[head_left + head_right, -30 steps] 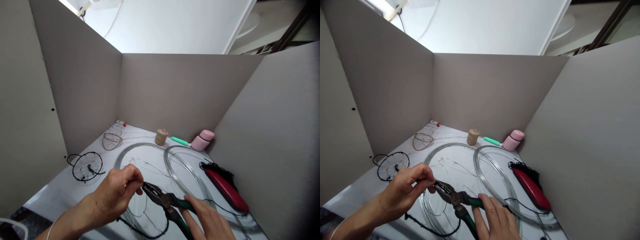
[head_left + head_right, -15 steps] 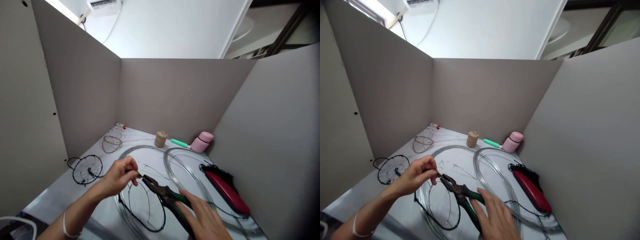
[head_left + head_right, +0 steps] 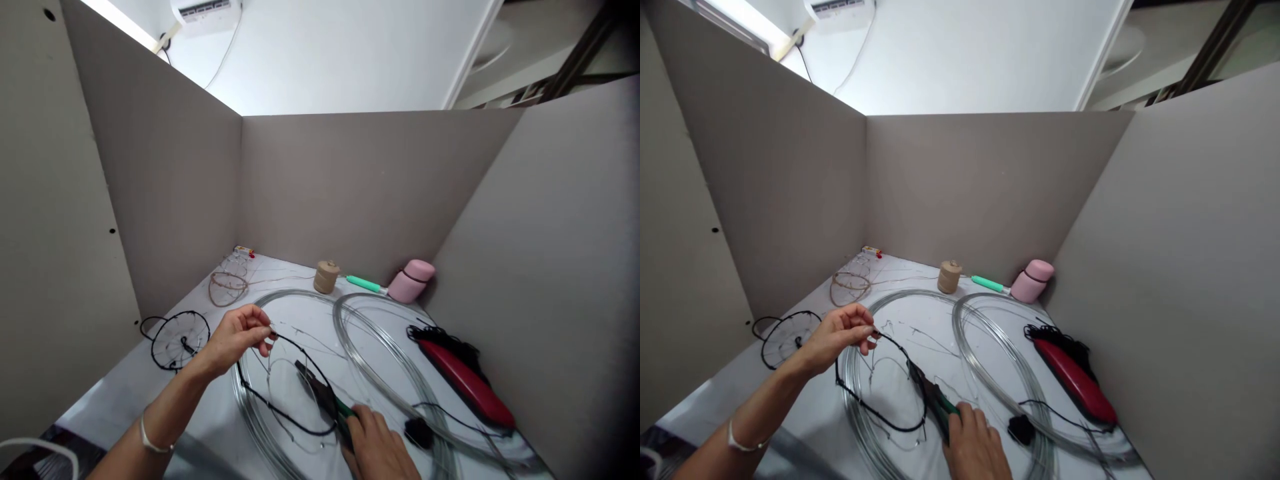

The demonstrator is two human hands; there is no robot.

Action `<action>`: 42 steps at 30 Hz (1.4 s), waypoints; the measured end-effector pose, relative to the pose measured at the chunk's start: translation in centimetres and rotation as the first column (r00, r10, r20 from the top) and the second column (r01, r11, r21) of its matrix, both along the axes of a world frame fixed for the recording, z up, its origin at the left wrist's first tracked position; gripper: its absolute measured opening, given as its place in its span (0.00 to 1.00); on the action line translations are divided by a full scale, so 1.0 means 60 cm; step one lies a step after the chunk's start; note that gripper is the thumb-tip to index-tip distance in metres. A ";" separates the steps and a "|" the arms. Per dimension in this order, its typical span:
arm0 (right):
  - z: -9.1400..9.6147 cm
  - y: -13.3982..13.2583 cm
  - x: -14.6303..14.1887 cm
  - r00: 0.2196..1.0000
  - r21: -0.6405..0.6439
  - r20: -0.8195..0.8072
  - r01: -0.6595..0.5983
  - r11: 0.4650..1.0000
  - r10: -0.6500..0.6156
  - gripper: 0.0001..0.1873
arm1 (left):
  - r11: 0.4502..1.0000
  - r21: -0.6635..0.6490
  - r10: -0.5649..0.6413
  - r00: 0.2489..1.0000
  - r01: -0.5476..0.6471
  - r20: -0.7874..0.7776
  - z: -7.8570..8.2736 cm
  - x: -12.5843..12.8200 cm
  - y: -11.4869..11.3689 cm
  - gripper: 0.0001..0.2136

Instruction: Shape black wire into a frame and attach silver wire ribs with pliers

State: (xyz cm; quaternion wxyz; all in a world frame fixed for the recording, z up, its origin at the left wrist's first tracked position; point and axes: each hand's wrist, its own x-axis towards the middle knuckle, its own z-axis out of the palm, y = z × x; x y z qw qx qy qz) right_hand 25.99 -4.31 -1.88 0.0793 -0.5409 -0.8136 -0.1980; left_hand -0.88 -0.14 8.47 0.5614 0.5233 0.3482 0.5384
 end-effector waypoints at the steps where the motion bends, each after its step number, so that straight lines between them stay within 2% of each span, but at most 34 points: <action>1: 0.001 0.001 -0.011 1.000 -0.004 0.012 0.016 1.000 -0.016 0.10 | 1.000 0.008 0.004 1.000 -0.004 0.000 0.000 -0.001 0.001 0.12; 5: -0.004 0.006 -0.033 0.998 -0.028 0.046 0.049 0.998 -0.047 0.06 | 0.998 0.057 -0.012 1.000 0.011 0.016 0.000 -0.002 0.003 0.10; 9: -0.010 0.007 -0.029 0.998 -0.070 0.025 0.058 0.996 -0.057 0.06 | 0.994 0.098 -0.056 0.996 0.050 0.063 0.003 -0.002 0.005 0.08; 11: 0.006 0.006 -0.024 0.995 -0.168 -0.092 0.024 0.985 -0.040 0.07 | 0.990 0.109 -0.095 0.992 0.086 0.084 0.004 0.000 0.006 0.08; 12: 0.020 0.005 -0.023 0.978 -0.233 -0.207 -0.015 0.972 -0.035 0.07 | 0.987 0.113 -0.121 0.989 0.111 0.090 0.005 0.001 0.007 0.08; 13: 0.039 0.004 -0.024 0.934 -0.305 -0.355 -0.082 0.949 -0.033 0.08 | 0.984 0.114 -0.150 0.984 0.139 0.092 0.005 0.003 0.008 0.08; 14: 0.060 0.004 -0.027 0.845 -0.360 -0.530 -0.140 0.922 -0.079 0.11 | 0.979 0.115 -0.181 0.980 0.170 0.089 0.006 0.006 0.008 0.08; 16: 0.103 0.004 -0.041 0.570 -0.445 -0.789 -0.275 0.852 -0.228 0.18 | 0.965 0.114 -0.246 0.966 0.237 0.073 0.006 0.014 0.009 0.08; 18: 0.136 0.007 -0.062 0.288 -0.502 -0.865 -0.461 0.732 -0.411 0.22 | 0.944 0.106 -0.318 0.947 0.311 0.053 0.008 0.025 0.012 0.08; 19: 0.147 0.010 -0.073 0.186 -0.501 -0.855 -0.536 0.680 -0.484 0.23 | 0.932 0.099 -0.353 0.935 0.348 0.042 0.009 0.030 0.013 0.08; 21: 0.158 0.018 -0.093 0.087 -0.469 -0.825 -0.657 0.590 -0.558 0.21 | 0.908 0.080 -0.415 0.910 0.412 0.018 0.012 0.040 0.018 0.09; 24: 0.157 0.026 -0.110 0.028 -0.379 -0.829 -0.762 0.525 -0.558 0.14 | 0.887 0.052 -0.457 0.889 0.458 -0.028 0.017 0.050 0.028 0.10; 27: 0.151 0.027 -0.114 -0.006 -0.333 -0.838 -0.786 0.520 -0.546 0.09 | 0.885 0.031 -0.462 0.885 0.464 -0.053 0.019 0.055 0.037 0.11; 30: 0.140 0.025 -0.112 -0.034 -0.323 -0.840 -0.771 0.549 -0.542 0.09 | 0.893 0.014 -0.448 0.890 0.451 -0.080 0.016 0.058 0.040 0.12; 35: 0.113 0.034 -0.103 -0.011 -0.343 -0.887 -0.653 0.675 -0.461 0.11 | 0.902 0.017 -0.424 0.892 0.431 -0.157 0.008 0.060 0.035 0.11; 37: 0.102 0.039 -0.098 -0.012 -0.339 -0.898 -0.618 0.709 -0.440 0.12 | 0.913 0.024 -0.398 0.901 0.408 -0.171 0.009 0.062 0.031 0.10; 42: 0.085 0.041 -0.092 -0.094 -0.334 -0.864 -0.627 0.703 -0.495 0.13 | 0.929 -0.017 -0.366 0.908 0.370 -0.203 0.021 0.070 0.019 0.08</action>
